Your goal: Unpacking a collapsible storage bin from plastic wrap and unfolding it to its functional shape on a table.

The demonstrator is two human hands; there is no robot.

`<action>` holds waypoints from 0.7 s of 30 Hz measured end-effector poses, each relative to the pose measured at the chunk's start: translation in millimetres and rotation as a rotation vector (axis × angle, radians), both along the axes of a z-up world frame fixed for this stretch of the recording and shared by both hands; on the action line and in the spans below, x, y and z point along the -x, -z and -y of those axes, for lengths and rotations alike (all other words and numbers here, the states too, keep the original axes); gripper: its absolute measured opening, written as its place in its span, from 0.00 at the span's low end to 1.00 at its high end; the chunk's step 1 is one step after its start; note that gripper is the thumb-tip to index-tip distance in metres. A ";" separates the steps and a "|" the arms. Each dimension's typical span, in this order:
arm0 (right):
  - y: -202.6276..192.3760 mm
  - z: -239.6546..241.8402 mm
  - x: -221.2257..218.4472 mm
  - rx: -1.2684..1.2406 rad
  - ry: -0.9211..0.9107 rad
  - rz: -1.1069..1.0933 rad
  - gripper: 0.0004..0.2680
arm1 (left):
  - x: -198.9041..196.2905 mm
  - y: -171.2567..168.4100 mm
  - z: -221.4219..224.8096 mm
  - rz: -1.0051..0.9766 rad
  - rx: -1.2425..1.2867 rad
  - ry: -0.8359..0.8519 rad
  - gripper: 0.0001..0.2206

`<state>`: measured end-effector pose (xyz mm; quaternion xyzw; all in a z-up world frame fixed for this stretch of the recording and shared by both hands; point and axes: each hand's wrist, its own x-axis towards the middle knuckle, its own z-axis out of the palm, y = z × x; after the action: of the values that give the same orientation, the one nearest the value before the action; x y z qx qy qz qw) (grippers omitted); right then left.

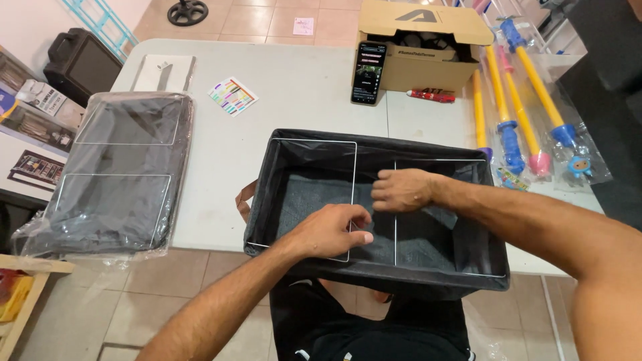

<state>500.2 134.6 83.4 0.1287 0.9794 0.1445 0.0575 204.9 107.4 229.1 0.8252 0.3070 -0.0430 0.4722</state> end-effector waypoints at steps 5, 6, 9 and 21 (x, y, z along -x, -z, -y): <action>-78.8 9.2 47.5 -0.177 0.077 -0.344 0.09 | 1.1 5.1 -4.2 -0.051 -0.025 0.024 0.13; -86.9 10.6 54.1 -0.198 0.079 -0.465 0.16 | 2.4 6.4 -7.1 -0.060 -0.025 0.008 0.12; -98.8 20.1 68.6 0.015 0.109 -0.164 0.32 | 3.5 6.2 -6.8 -0.112 -0.047 0.096 0.12; -72.6 6.6 72.1 0.173 0.193 0.018 0.39 | 138.3 112.6 -118.5 0.165 0.297 -0.793 0.31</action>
<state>428.1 128.1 156.0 0.2156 0.9707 0.0547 0.0907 66.6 226.0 116.4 0.5670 0.5522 0.1640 0.5888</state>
